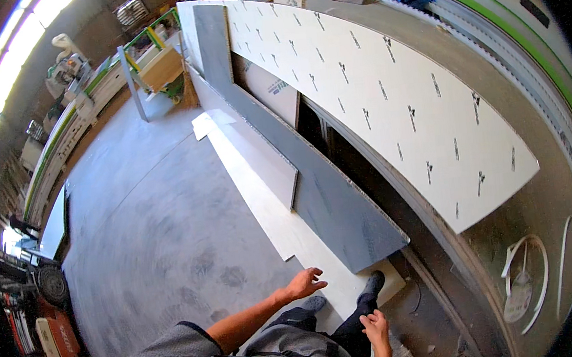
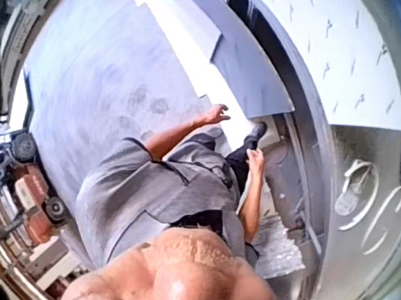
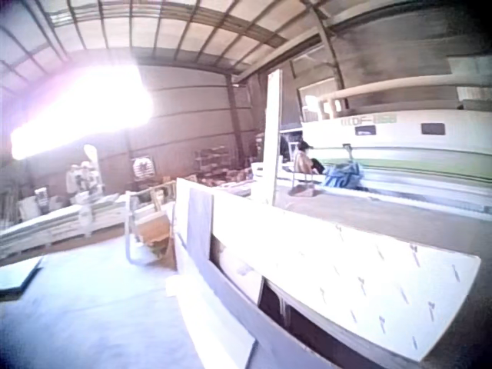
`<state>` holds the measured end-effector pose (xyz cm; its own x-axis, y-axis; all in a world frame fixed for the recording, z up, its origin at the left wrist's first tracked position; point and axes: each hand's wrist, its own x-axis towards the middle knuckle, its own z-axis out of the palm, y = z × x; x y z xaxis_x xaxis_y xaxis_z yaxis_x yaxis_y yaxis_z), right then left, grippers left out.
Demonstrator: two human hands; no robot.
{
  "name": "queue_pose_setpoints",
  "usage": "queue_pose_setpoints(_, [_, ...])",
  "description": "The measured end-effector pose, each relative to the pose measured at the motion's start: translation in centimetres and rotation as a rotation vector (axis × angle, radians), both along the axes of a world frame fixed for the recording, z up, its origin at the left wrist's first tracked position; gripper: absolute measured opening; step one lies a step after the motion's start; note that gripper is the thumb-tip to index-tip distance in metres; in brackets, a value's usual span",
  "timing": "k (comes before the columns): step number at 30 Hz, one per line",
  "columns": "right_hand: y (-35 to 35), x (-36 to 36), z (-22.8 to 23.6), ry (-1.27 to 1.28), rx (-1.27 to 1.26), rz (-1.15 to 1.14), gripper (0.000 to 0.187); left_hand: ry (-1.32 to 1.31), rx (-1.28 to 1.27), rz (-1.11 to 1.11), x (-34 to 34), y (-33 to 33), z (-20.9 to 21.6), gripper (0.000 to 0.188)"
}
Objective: The person walks through a workshop carrying a smartphone and eyeglasses, then picks up a large rectangular panel from a stack. They place the panel on a workbench and wipe its surface with a cloth. The person then lifts the panel again and moves it to a different location.
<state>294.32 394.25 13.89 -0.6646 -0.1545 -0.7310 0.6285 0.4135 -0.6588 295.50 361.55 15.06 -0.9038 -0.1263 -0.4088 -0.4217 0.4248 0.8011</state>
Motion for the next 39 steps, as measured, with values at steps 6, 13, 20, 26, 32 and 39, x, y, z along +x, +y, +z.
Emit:
queue_pose_setpoints(6, [-0.8, -10.3, -5.7, -0.071, -0.111, -0.042, 0.087, -0.064, -0.009, 0.233, -1.6, 0.4, -2.0, 0.061])
queue_pose_setpoints(13, [-0.3, -18.5, -8.5, -0.069, -0.198, -0.125, 0.09, -0.182, -0.16, 0.366, -5.1, 2.3, -2.3, 0.064])
queue_pose_setpoints(20, [-1.1, -22.9, -8.7, -0.033, -0.2, -0.131, 0.087, -0.234, -0.181, 0.632, -9.9, -2.1, -4.2, 0.067])
queue_pose_setpoints(26, [-1.9, -24.8, -11.0, 0.027, -0.188, -0.124, 0.075, -0.263, -0.252, 0.764, -15.6, -11.8, -10.0, 0.076])
queue_pose_setpoints(32, [-2.3, -27.4, -9.3, 0.073, 0.148, -0.109, 0.06, -0.283, -0.341, 0.739, -23.6, -23.1, -16.4, 0.071])
queue_pose_setpoints(39, [-3.7, -28.5, -9.8, 0.103, 0.267, -0.032, 0.057, -0.073, -0.429, 0.719, -30.3, -31.2, -22.0, 0.079])
